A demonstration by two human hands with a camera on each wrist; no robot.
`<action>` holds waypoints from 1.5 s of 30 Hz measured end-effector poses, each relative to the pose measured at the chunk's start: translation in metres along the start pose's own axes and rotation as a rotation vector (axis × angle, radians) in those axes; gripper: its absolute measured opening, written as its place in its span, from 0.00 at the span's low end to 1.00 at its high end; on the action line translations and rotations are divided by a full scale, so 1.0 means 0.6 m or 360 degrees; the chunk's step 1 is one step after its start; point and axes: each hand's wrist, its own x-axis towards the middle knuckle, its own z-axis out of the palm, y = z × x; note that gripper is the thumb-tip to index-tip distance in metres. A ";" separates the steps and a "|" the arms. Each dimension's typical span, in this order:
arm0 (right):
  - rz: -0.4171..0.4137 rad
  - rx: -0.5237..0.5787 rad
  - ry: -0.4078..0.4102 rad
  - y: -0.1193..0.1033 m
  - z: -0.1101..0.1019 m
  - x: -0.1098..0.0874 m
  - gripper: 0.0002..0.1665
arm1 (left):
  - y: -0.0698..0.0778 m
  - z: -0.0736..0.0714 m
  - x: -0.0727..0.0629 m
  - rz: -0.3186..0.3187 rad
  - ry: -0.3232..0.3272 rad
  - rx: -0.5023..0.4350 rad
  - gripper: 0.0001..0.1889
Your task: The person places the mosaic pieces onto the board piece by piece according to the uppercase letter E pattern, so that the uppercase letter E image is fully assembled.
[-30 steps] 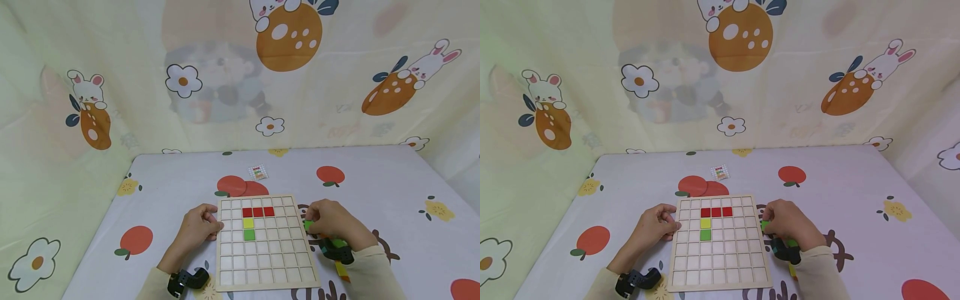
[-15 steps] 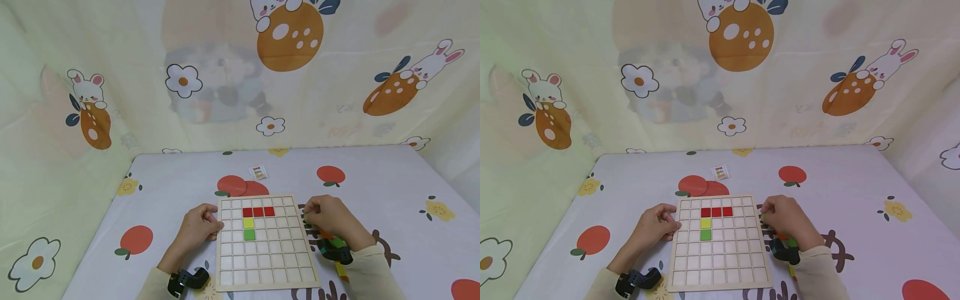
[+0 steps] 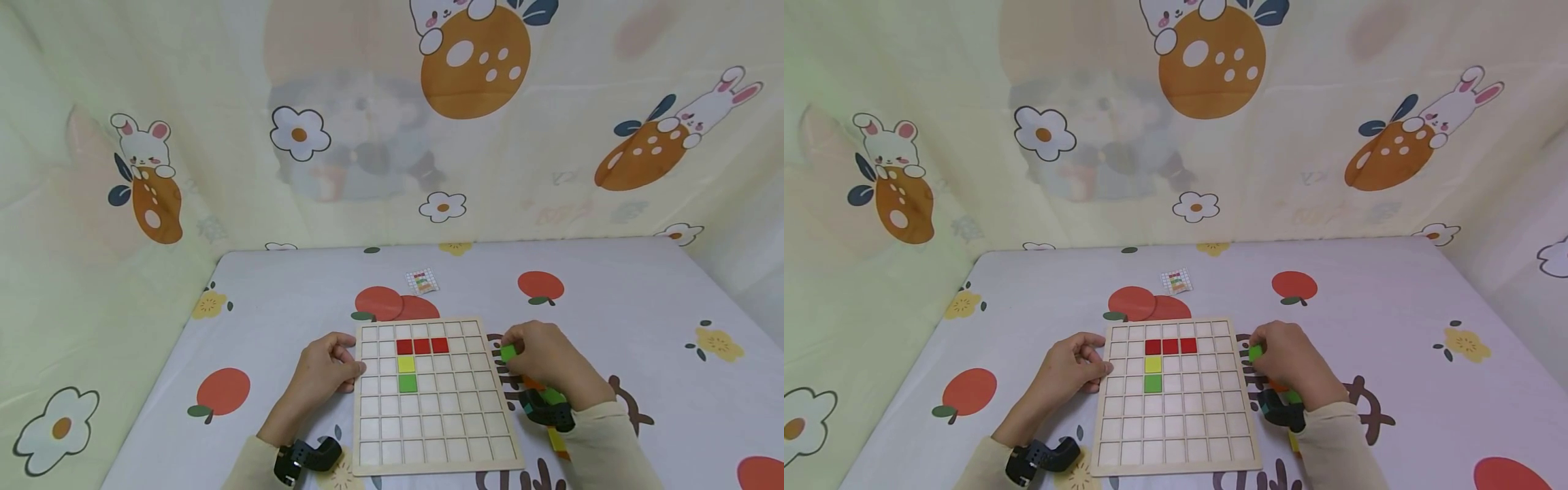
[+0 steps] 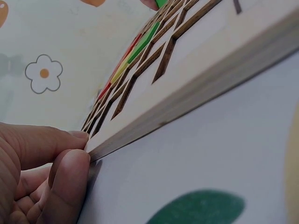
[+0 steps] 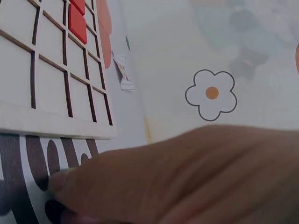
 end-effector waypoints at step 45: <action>-0.0126 -0.0002 0.0120 -0.001 -0.002 0.002 0.13 | 0.006 0.003 -0.003 0.0001 0.0028 0.0033 0.21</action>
